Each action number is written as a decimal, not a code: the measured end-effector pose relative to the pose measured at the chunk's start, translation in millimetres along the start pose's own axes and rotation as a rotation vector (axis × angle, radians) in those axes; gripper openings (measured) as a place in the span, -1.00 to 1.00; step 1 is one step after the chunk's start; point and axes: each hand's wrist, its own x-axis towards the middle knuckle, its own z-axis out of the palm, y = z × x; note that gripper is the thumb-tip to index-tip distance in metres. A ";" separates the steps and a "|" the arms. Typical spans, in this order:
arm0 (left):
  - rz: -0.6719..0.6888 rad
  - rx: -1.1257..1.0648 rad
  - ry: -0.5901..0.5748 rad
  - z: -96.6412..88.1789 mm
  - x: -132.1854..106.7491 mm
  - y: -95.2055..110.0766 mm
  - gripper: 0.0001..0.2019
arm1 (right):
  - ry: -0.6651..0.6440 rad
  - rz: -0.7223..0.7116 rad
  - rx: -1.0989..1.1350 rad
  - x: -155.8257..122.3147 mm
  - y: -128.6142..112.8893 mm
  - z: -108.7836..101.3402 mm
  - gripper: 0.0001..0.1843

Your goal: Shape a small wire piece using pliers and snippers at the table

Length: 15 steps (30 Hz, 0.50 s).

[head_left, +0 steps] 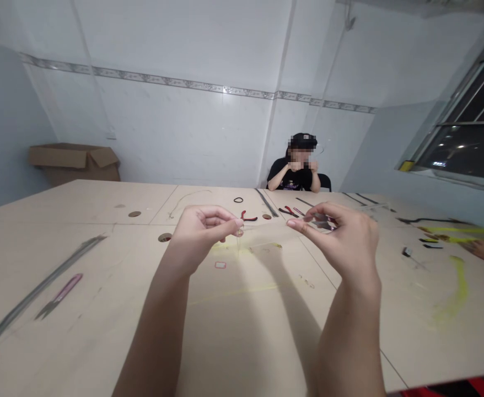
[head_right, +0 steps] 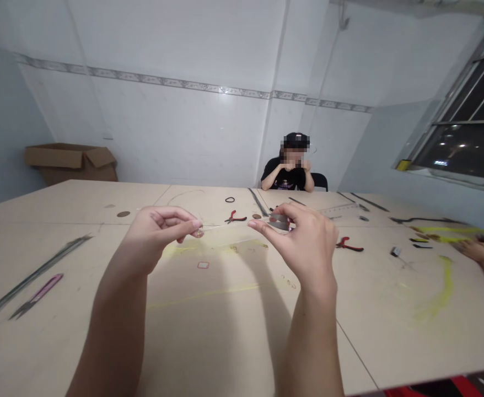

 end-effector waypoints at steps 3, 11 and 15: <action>0.003 0.000 0.010 0.0 -0.6 0.6 -0.85 | 0.004 0.000 -0.009 0.0 -0.3 0.5 -0.44; 0.012 -0.001 0.011 0.3 0.9 0.1 -0.85 | 0.003 0.006 -0.014 1.1 -1.0 1.1 -0.43; 0.008 -0.004 0.006 -0.4 -0.2 -0.2 -0.85 | 0.001 0.012 -0.015 1.5 -0.7 1.6 -0.43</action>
